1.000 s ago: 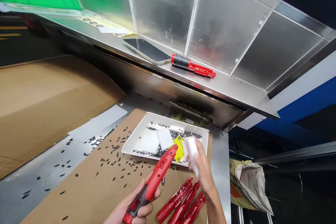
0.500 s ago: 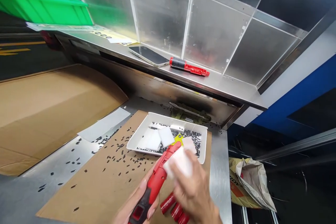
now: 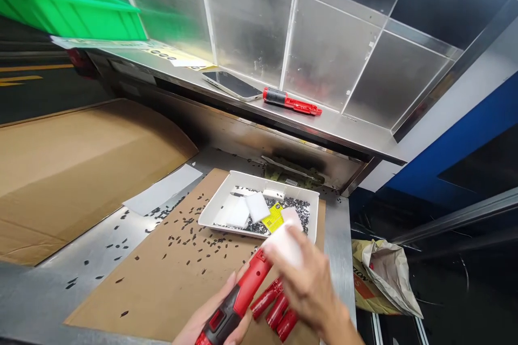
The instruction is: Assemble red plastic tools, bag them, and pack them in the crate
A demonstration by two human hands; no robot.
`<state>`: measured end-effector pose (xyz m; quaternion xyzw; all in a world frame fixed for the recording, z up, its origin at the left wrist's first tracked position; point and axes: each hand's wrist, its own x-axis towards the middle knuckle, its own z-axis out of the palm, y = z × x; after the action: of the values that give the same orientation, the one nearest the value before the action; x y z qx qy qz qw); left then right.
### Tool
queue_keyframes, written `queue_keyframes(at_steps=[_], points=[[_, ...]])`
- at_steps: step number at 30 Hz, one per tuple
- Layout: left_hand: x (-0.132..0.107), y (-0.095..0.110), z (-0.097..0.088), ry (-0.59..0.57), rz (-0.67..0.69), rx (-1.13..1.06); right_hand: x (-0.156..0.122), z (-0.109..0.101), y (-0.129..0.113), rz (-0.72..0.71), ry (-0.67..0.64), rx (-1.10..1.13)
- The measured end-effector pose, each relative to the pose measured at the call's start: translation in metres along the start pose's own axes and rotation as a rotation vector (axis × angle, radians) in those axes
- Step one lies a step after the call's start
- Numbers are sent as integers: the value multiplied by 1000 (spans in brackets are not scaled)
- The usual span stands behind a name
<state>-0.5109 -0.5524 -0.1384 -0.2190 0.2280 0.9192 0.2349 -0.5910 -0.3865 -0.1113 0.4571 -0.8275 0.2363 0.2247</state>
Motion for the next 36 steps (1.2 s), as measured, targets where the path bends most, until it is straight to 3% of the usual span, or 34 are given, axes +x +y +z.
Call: queue_keyframes(at_steps=[3, 7, 11, 14, 19, 23, 26, 30, 34, 36], points=[[4, 0, -2, -41, -55, -17, 1, 0, 1, -125, 15, 63], [4, 4, -3, -196, -112, -147, 3, 0, 6, -26, 35, 17], [2, 6, -6, -286, -172, -375, 3, 1, 8, -144, -3, 73], [3, 8, -9, -320, -240, -469, 3, 1, 11, -54, 7, -17], [4, 10, -9, -167, -345, -594, 2, -1, 8, -160, 37, 49], [4, 12, -6, -105, -327, -644, 2, -5, 9, -42, 50, -26], [5, 12, -4, -62, -373, -649, 1, -6, 9, -153, 4, 62], [5, 13, -2, -106, -347, -631, -2, -7, 11, -112, -46, -26], [4, 12, -2, -79, -376, -605, -3, -8, 16, -209, -59, 75], [6, 11, -3, -83, -355, -591, -2, -9, 19, -177, -88, 47]])
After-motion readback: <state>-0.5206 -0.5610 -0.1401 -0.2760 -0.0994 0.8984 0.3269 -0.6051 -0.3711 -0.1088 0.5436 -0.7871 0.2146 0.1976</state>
